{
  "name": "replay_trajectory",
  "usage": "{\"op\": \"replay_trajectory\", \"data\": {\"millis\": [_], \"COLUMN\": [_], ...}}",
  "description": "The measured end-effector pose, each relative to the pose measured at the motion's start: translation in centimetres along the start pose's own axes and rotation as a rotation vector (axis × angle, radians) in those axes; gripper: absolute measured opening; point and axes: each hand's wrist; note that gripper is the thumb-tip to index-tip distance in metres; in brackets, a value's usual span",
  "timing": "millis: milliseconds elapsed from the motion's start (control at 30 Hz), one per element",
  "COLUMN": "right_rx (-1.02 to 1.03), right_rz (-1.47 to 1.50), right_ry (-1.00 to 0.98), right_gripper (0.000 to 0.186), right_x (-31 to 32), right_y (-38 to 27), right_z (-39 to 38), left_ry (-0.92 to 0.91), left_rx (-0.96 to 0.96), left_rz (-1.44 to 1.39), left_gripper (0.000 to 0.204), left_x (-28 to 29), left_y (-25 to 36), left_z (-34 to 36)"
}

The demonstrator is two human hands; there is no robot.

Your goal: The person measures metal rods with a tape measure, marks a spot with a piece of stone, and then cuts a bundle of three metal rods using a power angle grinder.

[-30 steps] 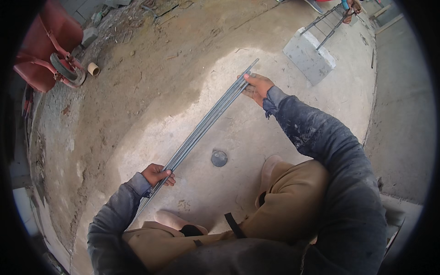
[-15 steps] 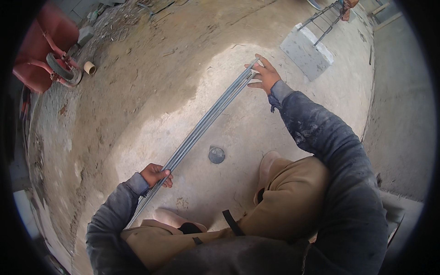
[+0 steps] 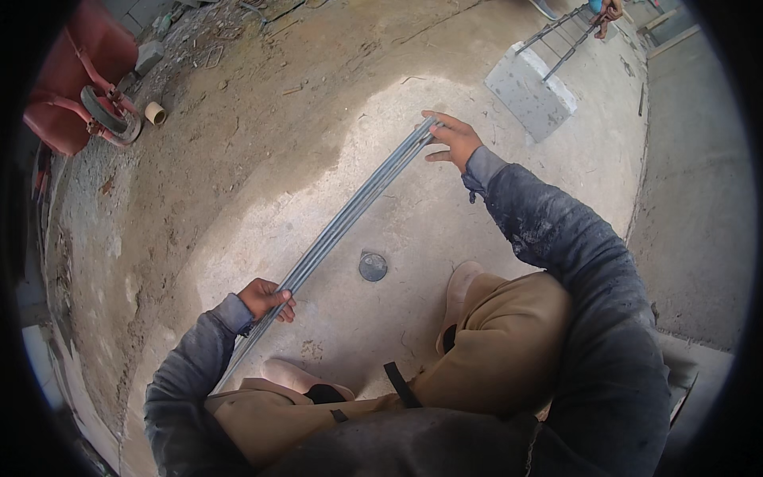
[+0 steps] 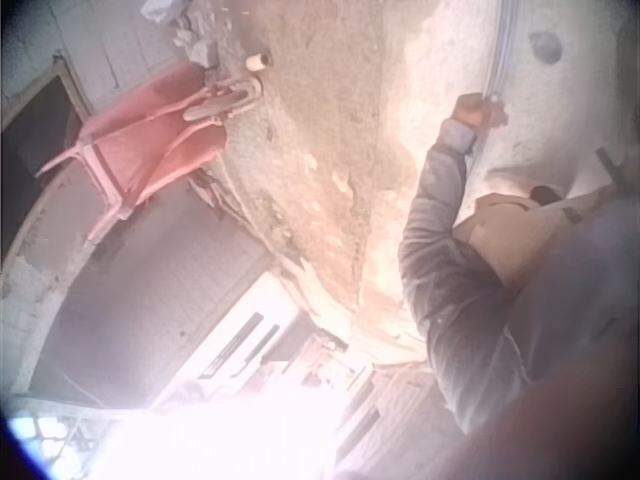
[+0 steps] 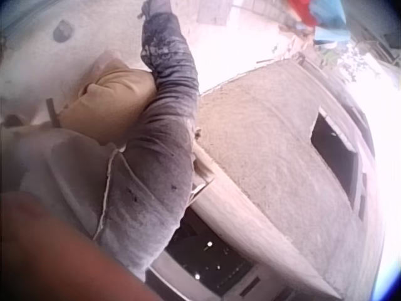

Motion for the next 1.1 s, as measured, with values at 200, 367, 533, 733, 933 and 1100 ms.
{"op": "replay_trajectory", "data": {"millis": [200, 367, 533, 733, 933, 1100], "right_rx": [-0.122, -0.159, -0.246, -0.279, -0.389, -0.446], "right_rz": [0.111, 0.236, 0.224, 0.299, 0.126, 0.157], "right_ry": [-0.011, 0.032, 0.037, -0.009, -0.046, -0.037], "right_gripper": [0.043, 0.045, 0.029, 0.030, 0.035, 0.033], "right_x": [0.1, 0.0, -0.2, 1.5, 1.8, 3.2], "right_y": [1.4, 3.8, 5.0, 9.4, 13.3, 15.9], "right_z": [0.8, 3.2, 5.3, 7.2, 12.0, 12.9], "left_ry": [0.128, 0.099, 0.063, 0.032, 0.247, 0.452], "left_rx": [-0.005, 0.043, 0.107, 0.179, 0.338, -0.017], "left_rz": [0.080, 0.045, 0.092, 0.324, 0.637, 0.628], "left_gripper": [0.038, 0.040, 0.043, 0.050, 0.058, 0.060], "left_x": [-0.2, 0.5, 1.7, 2.7, 2.7, -0.1], "left_y": [-0.7, -1.6, -1.9, -2.9, -3.4, -1.8], "left_z": [1.5, 3.4, 4.8, 9.0, 12.0, 13.2]}}
Point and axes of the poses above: each hand's wrist, its own z-axis towards the middle knuckle, its own x-axis out of the back of the hand, y = z × x
